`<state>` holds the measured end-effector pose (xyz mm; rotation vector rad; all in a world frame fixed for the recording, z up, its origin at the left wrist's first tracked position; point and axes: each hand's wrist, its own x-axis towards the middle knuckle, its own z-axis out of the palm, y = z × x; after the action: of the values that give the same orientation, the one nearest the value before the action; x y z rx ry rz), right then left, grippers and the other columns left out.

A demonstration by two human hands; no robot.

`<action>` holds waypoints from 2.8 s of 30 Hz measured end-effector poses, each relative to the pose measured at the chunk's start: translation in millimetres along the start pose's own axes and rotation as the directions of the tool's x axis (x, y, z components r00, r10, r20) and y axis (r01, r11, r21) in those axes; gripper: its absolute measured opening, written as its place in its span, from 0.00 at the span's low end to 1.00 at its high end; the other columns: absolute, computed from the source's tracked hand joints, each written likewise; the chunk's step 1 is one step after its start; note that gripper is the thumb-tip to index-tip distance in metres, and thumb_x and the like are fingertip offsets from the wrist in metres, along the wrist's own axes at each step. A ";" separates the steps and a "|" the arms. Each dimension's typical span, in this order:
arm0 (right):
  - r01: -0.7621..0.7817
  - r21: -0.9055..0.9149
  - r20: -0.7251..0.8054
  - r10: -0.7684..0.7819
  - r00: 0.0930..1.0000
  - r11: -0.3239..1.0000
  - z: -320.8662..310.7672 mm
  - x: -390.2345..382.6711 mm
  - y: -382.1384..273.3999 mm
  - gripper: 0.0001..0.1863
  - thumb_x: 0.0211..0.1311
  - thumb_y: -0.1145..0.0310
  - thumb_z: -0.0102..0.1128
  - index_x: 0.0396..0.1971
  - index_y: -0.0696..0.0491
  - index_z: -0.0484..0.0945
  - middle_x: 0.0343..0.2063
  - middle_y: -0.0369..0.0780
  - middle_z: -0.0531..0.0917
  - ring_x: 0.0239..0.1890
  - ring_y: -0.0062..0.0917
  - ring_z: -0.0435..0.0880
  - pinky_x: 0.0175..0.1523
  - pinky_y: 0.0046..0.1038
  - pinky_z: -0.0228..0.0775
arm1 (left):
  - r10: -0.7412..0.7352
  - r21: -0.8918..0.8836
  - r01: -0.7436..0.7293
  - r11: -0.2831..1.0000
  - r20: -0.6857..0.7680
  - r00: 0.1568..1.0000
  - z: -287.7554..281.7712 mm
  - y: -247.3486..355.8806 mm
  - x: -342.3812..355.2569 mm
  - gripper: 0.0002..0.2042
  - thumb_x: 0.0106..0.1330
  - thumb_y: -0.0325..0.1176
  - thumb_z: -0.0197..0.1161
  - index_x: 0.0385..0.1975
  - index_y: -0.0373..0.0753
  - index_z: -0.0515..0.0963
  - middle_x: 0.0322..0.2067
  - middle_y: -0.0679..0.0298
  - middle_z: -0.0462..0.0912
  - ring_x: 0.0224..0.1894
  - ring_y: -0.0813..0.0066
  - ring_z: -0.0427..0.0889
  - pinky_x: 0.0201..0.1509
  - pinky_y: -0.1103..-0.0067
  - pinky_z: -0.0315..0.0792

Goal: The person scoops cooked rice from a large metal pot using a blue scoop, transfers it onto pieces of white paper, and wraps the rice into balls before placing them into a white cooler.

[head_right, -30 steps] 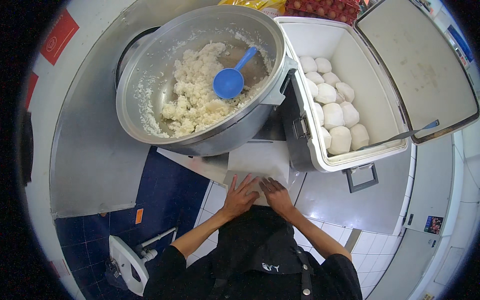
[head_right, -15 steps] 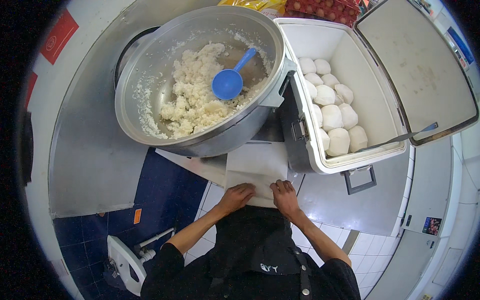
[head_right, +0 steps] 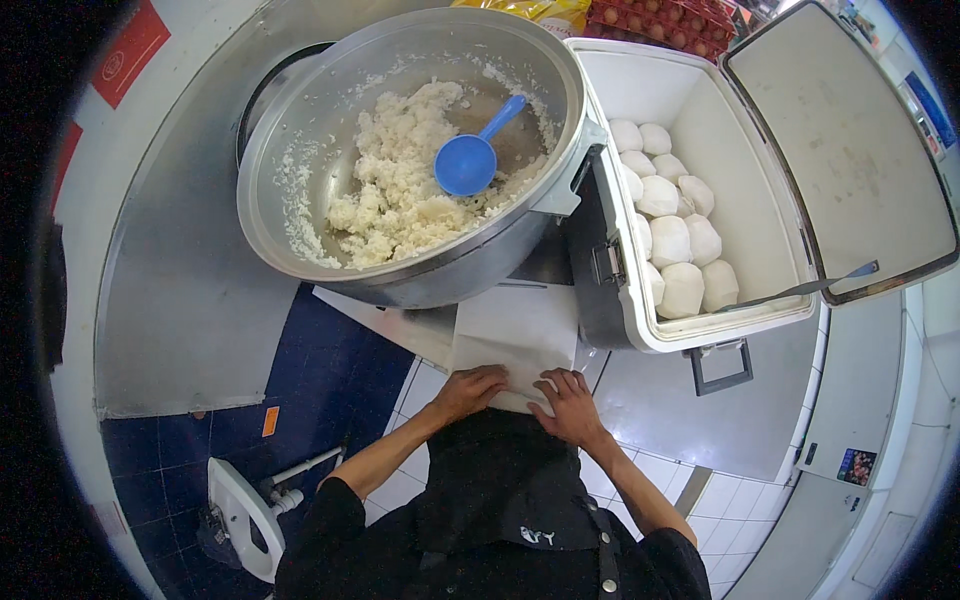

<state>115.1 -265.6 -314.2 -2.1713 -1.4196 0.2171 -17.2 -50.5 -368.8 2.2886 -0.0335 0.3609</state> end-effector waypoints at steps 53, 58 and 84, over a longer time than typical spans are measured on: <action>-0.634 0.113 0.349 0.567 0.746 0.765 56.1 18.8 51.0 0.08 0.49 0.67 0.69 0.32 0.47 0.88 0.38 0.41 0.87 0.41 0.38 0.87 0.45 0.37 0.78 | -0.450 0.100 0.446 0.890 0.362 0.816 -6.9 -49.2 34.2 0.21 0.54 0.31 0.73 0.50 0.39 0.80 0.41 0.55 0.84 0.48 0.49 0.80 0.55 0.65 0.74; -0.576 -0.220 0.371 0.614 0.697 0.787 69.2 48.6 55.9 0.24 0.42 0.60 0.76 0.42 0.52 0.83 0.39 0.46 0.87 0.45 0.41 0.85 0.50 0.37 0.79 | -0.538 0.327 0.435 0.839 0.375 0.755 -4.6 -41.0 74.9 0.29 0.39 0.33 0.82 0.43 0.35 0.76 0.40 0.49 0.83 0.45 0.46 0.82 0.51 0.60 0.76; -0.591 0.017 0.418 0.531 0.737 0.806 59.1 82.4 75.1 0.17 0.38 0.72 0.74 0.32 0.57 0.79 0.35 0.50 0.86 0.43 0.43 0.87 0.50 0.39 0.79 | -0.330 0.119 0.311 0.943 0.226 0.916 -1.3 -43.9 56.1 0.07 0.50 0.30 0.70 0.26 0.36 0.80 0.30 0.53 0.81 0.39 0.51 0.81 0.45 0.61 0.74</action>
<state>187.0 -195.1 -390.2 -2.4613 -0.8288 1.0064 42.3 -14.7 -384.7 2.3544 0.2354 -0.0923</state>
